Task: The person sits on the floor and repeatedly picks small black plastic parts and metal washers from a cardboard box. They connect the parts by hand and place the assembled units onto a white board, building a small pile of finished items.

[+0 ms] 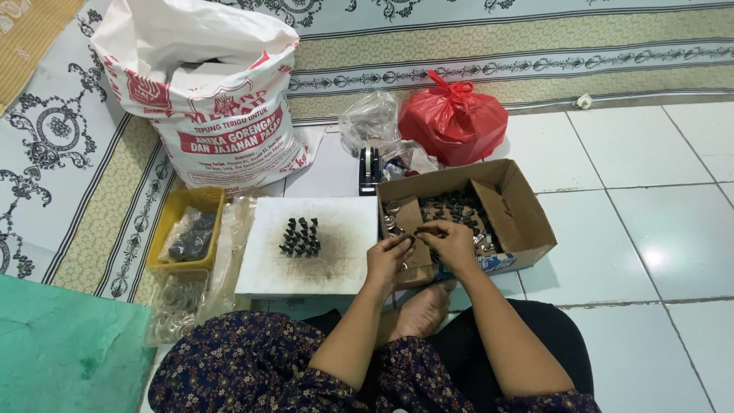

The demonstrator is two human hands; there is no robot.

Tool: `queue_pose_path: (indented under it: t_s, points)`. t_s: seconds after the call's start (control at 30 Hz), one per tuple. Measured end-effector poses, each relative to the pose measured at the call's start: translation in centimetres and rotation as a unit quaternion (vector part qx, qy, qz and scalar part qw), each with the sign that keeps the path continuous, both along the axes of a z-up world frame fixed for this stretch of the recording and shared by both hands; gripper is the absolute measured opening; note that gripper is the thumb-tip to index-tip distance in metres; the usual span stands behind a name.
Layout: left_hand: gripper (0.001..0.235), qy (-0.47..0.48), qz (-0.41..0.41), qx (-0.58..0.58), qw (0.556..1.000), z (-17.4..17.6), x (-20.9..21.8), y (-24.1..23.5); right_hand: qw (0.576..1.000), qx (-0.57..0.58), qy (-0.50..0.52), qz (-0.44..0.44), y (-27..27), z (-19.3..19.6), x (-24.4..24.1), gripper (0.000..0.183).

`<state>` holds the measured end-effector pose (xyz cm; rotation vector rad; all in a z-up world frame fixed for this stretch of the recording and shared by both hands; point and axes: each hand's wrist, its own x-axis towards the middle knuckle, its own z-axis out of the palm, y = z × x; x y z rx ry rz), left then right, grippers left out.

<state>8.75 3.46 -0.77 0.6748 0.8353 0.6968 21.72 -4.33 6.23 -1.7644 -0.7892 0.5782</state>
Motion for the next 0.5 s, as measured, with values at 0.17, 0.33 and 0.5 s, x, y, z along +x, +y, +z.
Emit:
queue_pose_path:
  t_s: [0.17,0.33,0.5]
  points:
    - [0.032,-0.007,0.007,-0.002,1.0,-0.1,0.2,-0.1,1.0,0.001,-0.012,0.011,0.1,-1.4,0.4,0.02]
    - [0.031,-0.003,0.003,-0.008,1.0,-1.0,0.2,0.2,0.999,0.002,-0.042,0.023,0.1,-1.8,0.4,0.021]
    - [0.03,0.019,-0.009,0.008,1.0,-1.4,0.2,0.2,0.993,-0.025,-0.093,0.07,0.1,-2.5,0.7,0.019]
